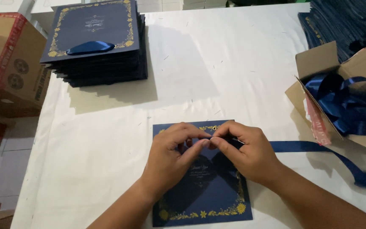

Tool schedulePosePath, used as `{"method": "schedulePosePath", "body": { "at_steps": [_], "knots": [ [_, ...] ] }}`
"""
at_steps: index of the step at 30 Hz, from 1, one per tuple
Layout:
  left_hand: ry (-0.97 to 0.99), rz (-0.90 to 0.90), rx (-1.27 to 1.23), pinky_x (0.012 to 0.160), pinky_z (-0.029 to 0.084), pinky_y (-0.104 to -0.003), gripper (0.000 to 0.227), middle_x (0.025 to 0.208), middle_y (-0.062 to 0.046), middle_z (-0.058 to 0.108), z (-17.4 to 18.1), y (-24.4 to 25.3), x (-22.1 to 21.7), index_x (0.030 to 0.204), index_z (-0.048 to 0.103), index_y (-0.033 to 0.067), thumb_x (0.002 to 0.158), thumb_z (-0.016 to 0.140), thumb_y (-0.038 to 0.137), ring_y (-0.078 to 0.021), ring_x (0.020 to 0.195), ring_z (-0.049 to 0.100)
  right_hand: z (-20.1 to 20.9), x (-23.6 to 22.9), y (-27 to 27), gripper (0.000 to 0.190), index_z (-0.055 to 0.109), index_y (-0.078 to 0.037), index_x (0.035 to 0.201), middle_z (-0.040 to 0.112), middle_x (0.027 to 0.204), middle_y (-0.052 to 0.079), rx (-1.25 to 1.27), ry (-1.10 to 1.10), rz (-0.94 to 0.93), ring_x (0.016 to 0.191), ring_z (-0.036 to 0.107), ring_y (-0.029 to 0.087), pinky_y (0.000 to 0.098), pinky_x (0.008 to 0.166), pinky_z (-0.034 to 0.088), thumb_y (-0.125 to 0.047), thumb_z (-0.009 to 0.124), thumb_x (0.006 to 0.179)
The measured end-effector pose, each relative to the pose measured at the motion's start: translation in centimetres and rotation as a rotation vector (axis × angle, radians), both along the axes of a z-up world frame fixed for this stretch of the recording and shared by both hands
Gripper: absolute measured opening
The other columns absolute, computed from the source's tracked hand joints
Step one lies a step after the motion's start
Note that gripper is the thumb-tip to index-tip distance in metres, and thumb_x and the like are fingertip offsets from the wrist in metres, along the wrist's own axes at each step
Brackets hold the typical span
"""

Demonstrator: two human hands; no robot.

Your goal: Assembling a blue gift bag by threading a blue ribbon through holes to create handles.

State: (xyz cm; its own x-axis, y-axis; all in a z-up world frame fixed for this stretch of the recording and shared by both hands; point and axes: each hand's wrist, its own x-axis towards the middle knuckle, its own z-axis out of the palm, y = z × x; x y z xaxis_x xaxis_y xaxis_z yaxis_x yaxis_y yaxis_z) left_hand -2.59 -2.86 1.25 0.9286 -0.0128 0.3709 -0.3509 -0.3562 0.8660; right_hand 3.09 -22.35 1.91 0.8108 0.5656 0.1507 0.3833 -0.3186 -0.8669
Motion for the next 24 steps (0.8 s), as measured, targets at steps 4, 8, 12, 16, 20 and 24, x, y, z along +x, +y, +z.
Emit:
{"method": "schedulePosePath", "body": {
  "at_steps": [4, 8, 12, 16, 20, 24],
  "knots": [
    [0.055, 0.024, -0.022, 0.054, 0.043, -0.025, 0.008, 0.086, -0.001, 0.074, 0.1, 0.1, -0.1, 0.094, 0.078, 0.0116, 0.093, 0.07, 0.011, -0.0093, 0.06, 0.053, 0.1, 0.1, -0.1, 0.022, 0.072, -0.009, 0.086, 0.072, 0.079, 0.001, 0.004, -0.035, 0.032, 0.077, 0.068, 0.013, 0.0282, 0.072, 0.052, -0.024, 0.06, 0.098],
    [0.131, 0.085, -0.104, 0.084, 0.055, -0.028, 0.022, 0.098, -0.003, 0.079, 1.0, 0.2, 0.0, 0.102, 0.079, 0.0106, 0.098, 0.06, 0.021, -0.015, 0.093, 0.074, 0.3, 0.0, 0.1, 0.027, 0.074, -0.01, 0.085, 0.077, 0.081, 0.002, -0.005, -0.016, 0.011, 0.08, 0.075, 0.014, 0.0282, 0.075, 0.056, -0.025, 0.057, 0.099],
    [0.097, 0.098, -0.24, 0.061, 0.056, -0.03, 0.022, 0.083, -0.013, 0.078, 0.8, 0.4, 0.3, 0.102, 0.078, 0.0042, 0.097, 0.059, 0.012, -0.0214, 0.07, 0.069, 0.3, 0.0, 0.4, 0.025, 0.076, -0.007, 0.079, 0.074, 0.06, 0.007, 0.126, -0.017, -0.028, 0.064, 0.068, 0.015, 0.0345, 0.064, 0.059, -0.016, 0.061, 0.097],
    [0.115, 0.067, -0.287, 0.061, 0.056, -0.029, 0.017, 0.085, -0.011, 0.078, 0.6, -0.1, 0.0, 0.104, 0.079, 0.0058, 0.093, 0.069, 0.013, -0.017, 0.069, 0.065, 0.6, 0.0, 0.5, 0.02, 0.076, -0.007, 0.079, 0.075, 0.062, 0.008, 0.115, -0.045, -0.034, 0.065, 0.071, 0.017, 0.035, 0.065, 0.059, -0.014, 0.066, 0.094],
    [0.125, 0.078, -0.243, 0.059, 0.056, -0.029, 0.02, 0.082, -0.011, 0.078, -0.5, -0.3, -0.2, 0.103, 0.079, 0.0067, 0.085, 0.079, 0.014, -0.0164, 0.068, 0.066, 0.2, 0.1, 0.3, 0.012, 0.076, -0.007, 0.081, 0.076, 0.064, 0.008, 0.092, -0.085, -0.054, 0.066, 0.072, 0.018, 0.0358, 0.066, 0.058, -0.013, 0.071, 0.09],
    [0.111, 0.077, -0.156, 0.059, 0.055, -0.028, 0.017, 0.081, -0.01, 0.079, -0.3, -0.2, -0.2, 0.102, 0.079, 0.0082, 0.085, 0.077, 0.01, -0.0176, 0.068, 0.068, -0.2, 0.2, -0.1, 0.01, 0.076, -0.006, 0.083, 0.078, 0.067, 0.011, 0.048, -0.082, -0.032, 0.071, 0.077, 0.025, 0.0393, 0.069, 0.059, -0.015, 0.075, 0.088]
  ]
}}
